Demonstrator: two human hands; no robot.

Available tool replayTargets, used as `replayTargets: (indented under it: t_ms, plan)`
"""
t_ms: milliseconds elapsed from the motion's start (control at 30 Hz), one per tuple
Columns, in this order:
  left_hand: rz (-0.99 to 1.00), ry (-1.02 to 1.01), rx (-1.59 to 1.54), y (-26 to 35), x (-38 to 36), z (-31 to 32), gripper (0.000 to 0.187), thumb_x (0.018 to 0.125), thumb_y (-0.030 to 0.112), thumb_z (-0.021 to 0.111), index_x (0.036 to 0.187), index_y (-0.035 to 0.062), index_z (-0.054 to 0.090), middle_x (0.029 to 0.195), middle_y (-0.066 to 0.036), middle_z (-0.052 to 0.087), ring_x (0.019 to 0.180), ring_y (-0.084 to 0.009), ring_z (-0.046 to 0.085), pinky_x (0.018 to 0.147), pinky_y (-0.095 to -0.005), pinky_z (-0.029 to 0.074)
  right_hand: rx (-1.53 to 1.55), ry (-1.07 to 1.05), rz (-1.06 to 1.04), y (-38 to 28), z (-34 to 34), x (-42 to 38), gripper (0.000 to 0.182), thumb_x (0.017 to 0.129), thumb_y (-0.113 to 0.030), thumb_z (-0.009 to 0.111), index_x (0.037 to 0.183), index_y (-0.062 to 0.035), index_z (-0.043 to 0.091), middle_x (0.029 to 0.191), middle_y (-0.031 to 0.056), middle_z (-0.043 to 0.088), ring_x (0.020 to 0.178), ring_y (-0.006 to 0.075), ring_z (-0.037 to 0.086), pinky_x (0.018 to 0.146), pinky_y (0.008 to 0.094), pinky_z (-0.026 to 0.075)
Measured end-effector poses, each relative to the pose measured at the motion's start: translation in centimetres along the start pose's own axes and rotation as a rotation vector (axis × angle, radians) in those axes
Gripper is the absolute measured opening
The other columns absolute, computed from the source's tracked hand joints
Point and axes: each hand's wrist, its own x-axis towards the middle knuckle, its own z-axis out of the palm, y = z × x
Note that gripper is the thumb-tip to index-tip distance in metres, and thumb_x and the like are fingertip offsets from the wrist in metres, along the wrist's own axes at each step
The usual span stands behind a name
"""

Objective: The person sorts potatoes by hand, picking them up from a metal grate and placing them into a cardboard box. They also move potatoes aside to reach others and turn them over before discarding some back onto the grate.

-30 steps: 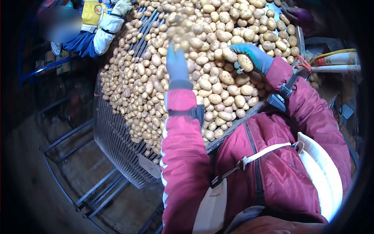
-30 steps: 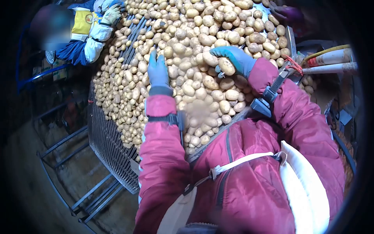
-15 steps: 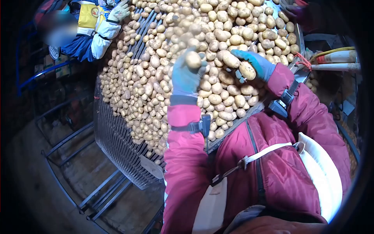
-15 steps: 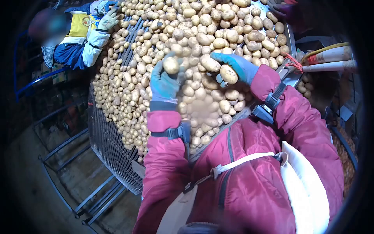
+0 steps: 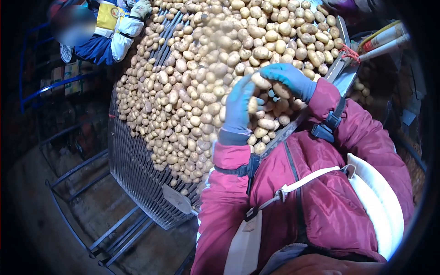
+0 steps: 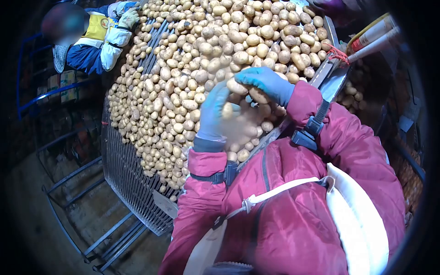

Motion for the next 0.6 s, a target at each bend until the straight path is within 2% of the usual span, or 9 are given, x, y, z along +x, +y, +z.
replayTargets:
  t_ms: [33, 67, 133, 200, 267, 400, 467, 500, 600]
  plan:
    - [-0.316, 0.036, -0.286, 0.8, -0.7, 0.6, 0.045, 0.101, 0.023, 0.067, 0.139, 0.0008, 0.058, 0.104, -0.009, 0.067, 0.076, -0.0152, 0.067, 0.059, -0.0286, 0.059, -0.28, 0.009, -0.166, 1.4, -0.6, 0.4, 0.034, 0.099, -0.034, 0.067, 0.107, -0.0022, 0.075, 0.094, 0.0028, 0.072, 0.08, 0.0131, 0.065, 0.07, 0.0289, 0.052]
    - [-0.632, 0.069, -0.575, 2.5, -0.8, 1.1, 0.046, 0.102, 0.024, 0.067, 0.14, 0.0005, 0.057, 0.105, -0.009, 0.067, 0.077, -0.0154, 0.068, 0.059, -0.0291, 0.059, -0.322, 0.041, -0.067, 1.3, 0.0, -0.2, 0.034, 0.099, -0.033, 0.068, 0.102, -0.0007, 0.076, 0.092, 0.0037, 0.073, 0.081, 0.0134, 0.064, 0.073, 0.0284, 0.052]
    - [-0.605, 0.06, -0.5, 0.9, -1.8, 0.8, 0.046, 0.102, 0.023, 0.066, 0.14, 0.0003, 0.057, 0.11, -0.01, 0.067, 0.077, -0.0159, 0.068, 0.06, -0.0292, 0.06, -0.591, 0.039, -0.292, 3.0, -0.4, -0.3, 0.037, 0.099, -0.035, 0.067, 0.101, 0.0011, 0.075, 0.092, 0.0043, 0.073, 0.083, 0.0137, 0.066, 0.074, 0.0289, 0.053]
    - [-0.657, 0.053, -0.707, 1.6, -2.8, 0.2, 0.044, 0.102, 0.022, 0.066, 0.139, 0.0005, 0.058, 0.114, -0.01, 0.067, 0.077, -0.0161, 0.068, 0.062, -0.0291, 0.06, -0.203, 0.058, -0.098, 0.7, 1.5, -2.5, 0.041, 0.101, -0.038, 0.065, 0.101, 0.0027, 0.074, 0.093, 0.0062, 0.073, 0.084, 0.0161, 0.068, 0.074, 0.0318, 0.056]
    - [-0.676, 0.048, -0.807, 0.1, -4.4, -0.2, 0.043, 0.103, 0.026, 0.064, 0.139, 0.0026, 0.059, 0.114, -0.01, 0.067, 0.079, -0.0168, 0.067, 0.063, -0.0296, 0.06, 0.139, -0.035, 0.093, 0.2, 1.8, -3.4, 0.047, 0.106, -0.039, 0.055, 0.116, 0.0044, 0.069, 0.106, 0.0153, 0.072, 0.086, 0.0228, 0.072, 0.074, 0.0389, 0.061]
    - [-0.802, 0.008, -0.986, 2.8, -6.0, -0.9, 0.044, 0.108, 0.034, 0.055, 0.144, 0.0104, 0.055, 0.125, -0.009, 0.065, 0.103, -0.0197, 0.065, 0.085, -0.0378, 0.06, 0.261, -0.082, 0.158, 0.7, 2.3, -4.5, 0.049, 0.106, -0.042, 0.054, 0.118, 0.0042, 0.067, 0.106, 0.015, 0.072, 0.086, 0.0227, 0.073, 0.071, 0.0348, 0.061]
    - [-0.713, 0.139, -0.894, 3.2, -6.8, -0.4, 0.045, 0.106, 0.035, 0.056, 0.139, 0.0048, 0.06, 0.122, -0.009, 0.066, 0.097, -0.0164, 0.066, 0.075, -0.0282, 0.059, 0.289, -0.103, 0.164, 1.3, 2.7, -5.0, 0.049, 0.106, -0.043, 0.054, 0.118, 0.0036, 0.067, 0.105, 0.0141, 0.073, 0.084, 0.0224, 0.073, 0.069, 0.0339, 0.061]
    - [-0.555, 0.109, -0.619, 4.1, -6.9, -0.7, 0.044, 0.108, 0.032, 0.053, 0.141, 0.0029, 0.059, 0.126, -0.008, 0.065, 0.105, -0.0155, 0.065, 0.083, -0.0277, 0.057, 0.249, -0.103, 0.213, 2.3, 2.5, -4.9, 0.05, 0.106, -0.044, 0.054, 0.118, 0.0029, 0.067, 0.102, 0.013, 0.073, 0.081, 0.0218, 0.073, 0.067, 0.0339, 0.061]
    - [-0.469, 0.072, -0.521, 3.5, -7.0, -1.4, 0.044, 0.109, 0.029, 0.051, 0.142, 0.0012, 0.058, 0.127, -0.007, 0.065, 0.109, -0.0145, 0.064, 0.089, -0.0281, 0.055, 0.119, -0.124, 0.299, 4.0, 2.8, -5.5, 0.057, 0.101, -0.052, 0.06, 0.123, 0.0002, 0.067, 0.1, 0.0096, 0.074, 0.077, 0.0192, 0.073, 0.062, 0.0354, 0.059]
